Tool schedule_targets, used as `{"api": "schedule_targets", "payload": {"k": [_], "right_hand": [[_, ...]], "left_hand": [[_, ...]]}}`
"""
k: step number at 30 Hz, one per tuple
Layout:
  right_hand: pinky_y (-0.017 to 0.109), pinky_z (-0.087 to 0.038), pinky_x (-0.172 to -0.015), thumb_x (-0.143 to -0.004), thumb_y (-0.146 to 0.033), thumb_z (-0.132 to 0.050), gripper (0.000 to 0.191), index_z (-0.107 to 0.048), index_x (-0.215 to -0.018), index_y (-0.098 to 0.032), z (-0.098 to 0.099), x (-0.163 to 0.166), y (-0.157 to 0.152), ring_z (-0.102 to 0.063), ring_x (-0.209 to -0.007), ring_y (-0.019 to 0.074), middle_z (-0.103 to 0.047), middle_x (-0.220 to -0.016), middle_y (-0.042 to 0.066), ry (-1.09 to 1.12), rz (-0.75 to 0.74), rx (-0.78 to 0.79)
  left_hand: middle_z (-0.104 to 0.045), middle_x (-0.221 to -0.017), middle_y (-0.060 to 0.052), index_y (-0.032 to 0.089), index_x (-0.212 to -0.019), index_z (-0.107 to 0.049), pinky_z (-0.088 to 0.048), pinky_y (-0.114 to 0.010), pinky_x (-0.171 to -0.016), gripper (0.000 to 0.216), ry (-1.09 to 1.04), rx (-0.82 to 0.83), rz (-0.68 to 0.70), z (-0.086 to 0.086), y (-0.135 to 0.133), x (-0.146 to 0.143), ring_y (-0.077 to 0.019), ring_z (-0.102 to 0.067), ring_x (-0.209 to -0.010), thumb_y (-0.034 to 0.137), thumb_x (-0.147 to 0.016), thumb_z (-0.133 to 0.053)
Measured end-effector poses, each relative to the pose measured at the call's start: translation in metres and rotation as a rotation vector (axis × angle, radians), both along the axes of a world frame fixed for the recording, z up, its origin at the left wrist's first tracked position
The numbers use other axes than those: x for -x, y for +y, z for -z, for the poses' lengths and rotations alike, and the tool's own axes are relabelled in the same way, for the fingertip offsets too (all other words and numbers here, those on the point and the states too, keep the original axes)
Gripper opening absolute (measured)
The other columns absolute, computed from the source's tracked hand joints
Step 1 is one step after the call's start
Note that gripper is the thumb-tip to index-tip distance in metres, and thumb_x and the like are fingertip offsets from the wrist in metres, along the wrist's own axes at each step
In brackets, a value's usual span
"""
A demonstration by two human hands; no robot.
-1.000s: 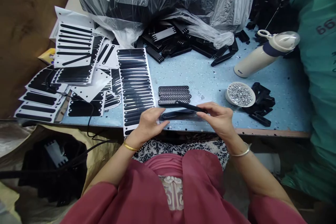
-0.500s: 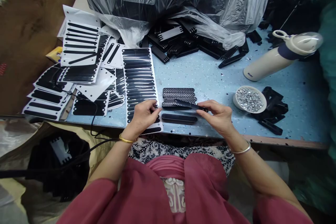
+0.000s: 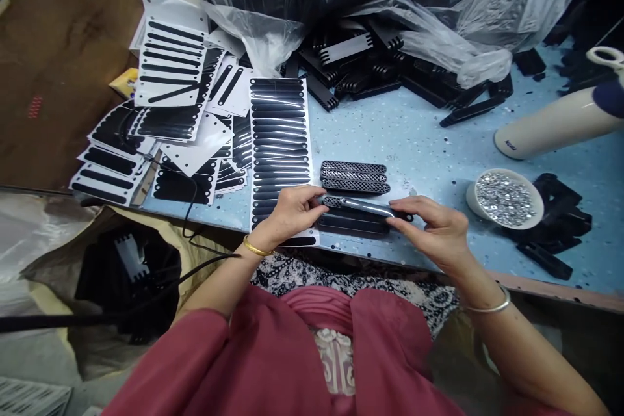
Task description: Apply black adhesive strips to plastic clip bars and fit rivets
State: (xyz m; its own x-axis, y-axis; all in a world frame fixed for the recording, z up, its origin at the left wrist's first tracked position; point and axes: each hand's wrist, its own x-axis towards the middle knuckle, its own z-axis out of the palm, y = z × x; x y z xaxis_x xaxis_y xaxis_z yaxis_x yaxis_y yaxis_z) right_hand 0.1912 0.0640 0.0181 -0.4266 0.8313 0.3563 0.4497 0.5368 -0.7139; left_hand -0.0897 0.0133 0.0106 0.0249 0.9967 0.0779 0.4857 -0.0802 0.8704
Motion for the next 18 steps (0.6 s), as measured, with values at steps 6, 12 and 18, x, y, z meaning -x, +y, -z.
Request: {"api": "schedule_targets", "payload": {"k": [6, 12, 18], "right_hand": [[0.033, -0.061, -0.070, -0.083, -0.029, -0.073, 0.008, -0.075, -0.089, -0.026, 0.001, 0.019, 0.001, -0.074, -0.079, 0.0217, -0.078, -0.088, 0.005, -0.025, -0.029, -0.010], [0.034, -0.062, -0.071, -0.083, -0.030, -0.072, 0.007, -0.074, -0.089, -0.026, 0.001, 0.023, 0.001, -0.074, -0.079, 0.0214, -0.078, -0.088, 0.004, -0.046, -0.022, -0.010], [0.035, -0.062, -0.073, -0.082, -0.028, -0.073, 0.009, -0.074, -0.091, -0.025, 0.000, 0.024, 0.003, -0.074, -0.080, 0.0214, -0.078, -0.088, 0.005, -0.048, -0.049, -0.015]], "left_hand": [[-0.072, -0.071, -0.003, 0.017, -0.095, -0.077, -0.048, -0.024, -0.056, 0.019, -0.052, 0.022, -0.047, 0.001, -0.003, 0.000, -0.0098, -0.055, -0.052, 0.024, -0.079, -0.069], [-0.073, -0.073, -0.003, 0.017, -0.094, -0.077, -0.049, -0.025, -0.057, 0.018, -0.046, -0.007, -0.037, 0.003, -0.003, 0.000, -0.0108, -0.057, -0.054, 0.024, -0.080, -0.068], [-0.073, -0.073, -0.004, 0.017, -0.095, -0.077, -0.050, -0.025, -0.058, 0.017, -0.030, -0.037, -0.024, 0.002, -0.004, 0.000, -0.0120, -0.060, -0.057, 0.023, -0.083, -0.066]]}}
